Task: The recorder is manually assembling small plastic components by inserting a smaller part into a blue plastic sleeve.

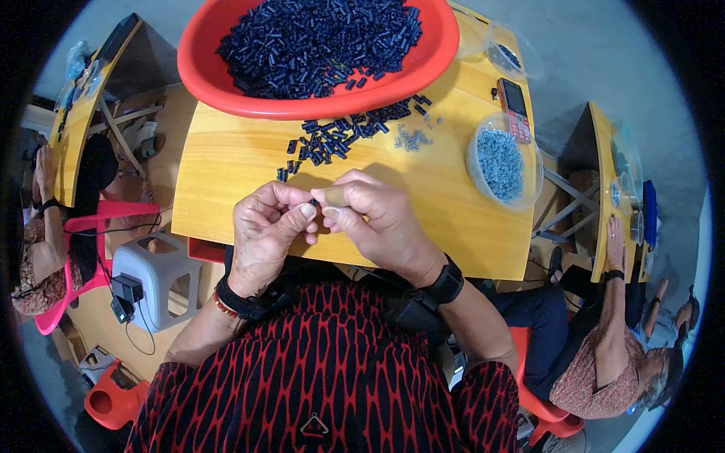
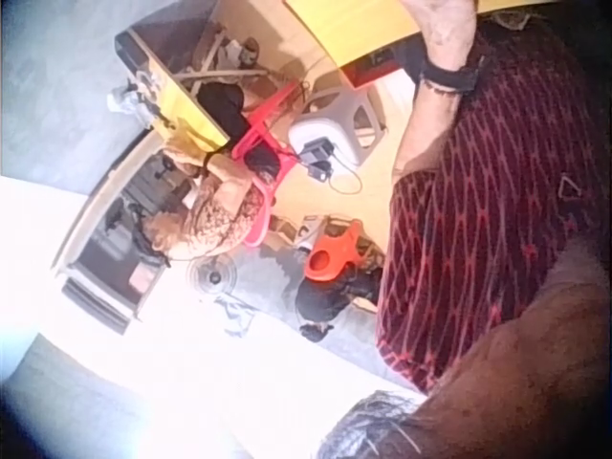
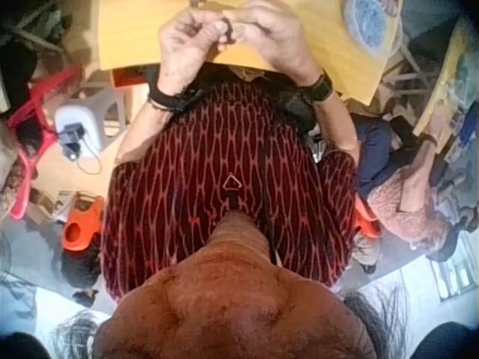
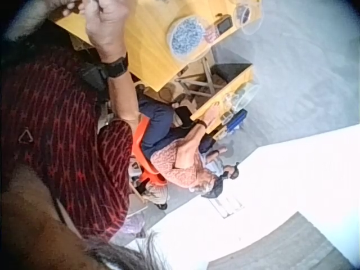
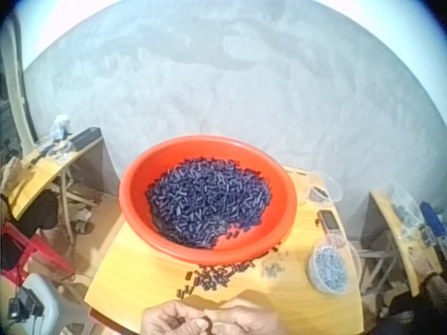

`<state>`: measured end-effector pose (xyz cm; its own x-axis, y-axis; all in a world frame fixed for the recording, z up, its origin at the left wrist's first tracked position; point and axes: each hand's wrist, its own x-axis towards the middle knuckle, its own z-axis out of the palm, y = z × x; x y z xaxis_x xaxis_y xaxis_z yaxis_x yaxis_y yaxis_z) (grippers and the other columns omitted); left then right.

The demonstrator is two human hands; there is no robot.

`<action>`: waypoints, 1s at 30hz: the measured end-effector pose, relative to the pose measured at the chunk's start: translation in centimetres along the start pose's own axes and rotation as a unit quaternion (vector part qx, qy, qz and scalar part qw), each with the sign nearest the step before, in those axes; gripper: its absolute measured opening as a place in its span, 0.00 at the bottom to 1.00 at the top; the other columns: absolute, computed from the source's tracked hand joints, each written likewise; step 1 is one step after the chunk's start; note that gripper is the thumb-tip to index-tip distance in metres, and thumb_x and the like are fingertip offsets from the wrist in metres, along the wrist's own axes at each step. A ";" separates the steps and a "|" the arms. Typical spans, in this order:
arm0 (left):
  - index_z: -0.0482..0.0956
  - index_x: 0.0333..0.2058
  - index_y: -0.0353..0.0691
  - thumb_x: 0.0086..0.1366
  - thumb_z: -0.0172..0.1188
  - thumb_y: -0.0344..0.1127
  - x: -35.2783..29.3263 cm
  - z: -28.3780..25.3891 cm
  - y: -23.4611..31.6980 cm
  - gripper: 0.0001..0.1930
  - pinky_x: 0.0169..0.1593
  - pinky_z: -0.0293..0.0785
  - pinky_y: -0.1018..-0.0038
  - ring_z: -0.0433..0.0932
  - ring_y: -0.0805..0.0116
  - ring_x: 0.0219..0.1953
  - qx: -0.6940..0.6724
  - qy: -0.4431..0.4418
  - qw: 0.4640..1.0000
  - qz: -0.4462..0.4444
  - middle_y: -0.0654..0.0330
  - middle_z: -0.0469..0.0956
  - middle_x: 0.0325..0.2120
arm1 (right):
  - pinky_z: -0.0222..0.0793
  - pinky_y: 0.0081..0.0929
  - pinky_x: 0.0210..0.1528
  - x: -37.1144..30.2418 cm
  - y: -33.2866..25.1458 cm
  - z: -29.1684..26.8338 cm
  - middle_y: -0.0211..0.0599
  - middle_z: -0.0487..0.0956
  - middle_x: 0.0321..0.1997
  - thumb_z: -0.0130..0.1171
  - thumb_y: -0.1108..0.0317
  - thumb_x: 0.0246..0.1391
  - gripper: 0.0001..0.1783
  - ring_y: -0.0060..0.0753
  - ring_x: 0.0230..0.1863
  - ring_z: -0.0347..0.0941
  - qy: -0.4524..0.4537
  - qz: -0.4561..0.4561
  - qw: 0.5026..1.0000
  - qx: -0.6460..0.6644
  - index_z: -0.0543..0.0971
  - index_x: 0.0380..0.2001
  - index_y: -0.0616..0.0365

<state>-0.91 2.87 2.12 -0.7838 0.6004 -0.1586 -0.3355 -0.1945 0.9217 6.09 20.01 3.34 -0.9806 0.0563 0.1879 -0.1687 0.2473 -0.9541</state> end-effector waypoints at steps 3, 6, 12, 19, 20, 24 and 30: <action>0.76 0.36 0.31 0.64 0.59 0.25 0.2 0.1 0.5 0.04 0.30 0.77 0.79 0.77 0.75 0.27 -0.027 -0.009 0.999 -0.020 0.59 0.79 0.27 | 0.75 0.19 0.35 -0.1 0.5 0.3 0.37 0.76 0.36 0.60 0.79 0.54 0.11 0.23 0.35 0.76 0.033 0.026 0.997 0.064 0.78 0.42 0.66; 0.77 0.36 0.31 0.63 0.59 0.24 0.3 -0.5 0.0 0.04 0.34 0.77 0.79 0.77 0.74 0.29 -0.052 -0.002 0.998 -0.035 0.59 0.79 0.28 | 0.75 0.21 0.34 0.3 -1.4 0.9 0.36 0.75 0.36 0.63 0.77 0.53 0.13 0.25 0.35 0.76 0.048 0.021 0.999 -0.002 0.77 0.43 0.66; 0.78 0.35 0.33 0.62 0.58 0.21 0.1 -0.1 0.1 0.03 0.43 0.75 0.79 0.77 0.76 0.33 -0.071 0.003 0.997 -0.020 0.62 0.79 0.30 | 0.71 0.33 0.31 0.8 -2.1 1.2 0.41 0.70 0.31 0.67 0.75 0.45 0.19 0.42 0.29 0.73 0.007 -0.107 0.963 -0.246 0.75 0.42 0.64; 0.78 0.35 0.33 0.64 0.59 0.24 -0.1 -0.1 0.3 0.02 0.41 0.73 0.81 0.75 0.78 0.32 -0.019 -0.037 0.999 -0.022 0.64 0.79 0.29 | 0.70 0.37 0.30 0.2 -1.7 1.4 0.44 0.69 0.31 0.65 0.74 0.45 0.15 0.48 0.30 0.73 0.031 -0.130 0.954 -0.269 0.74 0.38 0.64; 0.78 0.34 0.33 0.64 0.59 0.24 -0.2 -0.1 0.2 0.01 0.39 0.73 0.81 0.75 0.79 0.31 0.004 -0.043 0.999 -0.016 0.64 0.79 0.28 | 0.70 0.37 0.30 0.1 -1.8 1.3 0.44 0.69 0.31 0.65 0.74 0.45 0.15 0.48 0.30 0.73 0.031 -0.130 0.954 -0.270 0.74 0.38 0.64; 0.79 0.32 0.33 0.65 0.59 0.25 -0.3 0.4 0.5 0.02 0.37 0.71 0.82 0.74 0.81 0.29 0.036 -0.042 0.998 -0.014 0.64 0.79 0.27 | 0.70 0.38 0.30 0.0 -1.2 0.8 0.44 0.69 0.30 0.65 0.73 0.47 0.12 0.49 0.30 0.73 -0.010 -0.087 0.962 -0.260 0.72 0.32 0.63; 0.78 0.31 0.33 0.65 0.59 0.24 -0.2 0.4 0.9 0.03 0.35 0.70 0.82 0.72 0.82 0.28 0.089 -0.032 0.995 -0.025 0.65 0.78 0.26 | 0.70 0.39 0.28 0.0 -0.8 0.6 0.43 0.70 0.30 0.65 0.69 0.48 0.12 0.49 0.27 0.73 -0.049 -0.099 0.946 -0.304 0.72 0.31 0.61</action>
<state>-0.78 2.92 3.10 -0.7319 0.6551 -0.1877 -0.2702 -0.0261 0.9624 6.13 19.19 3.97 -0.9453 -0.1329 0.2978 -0.2911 0.7558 -0.5865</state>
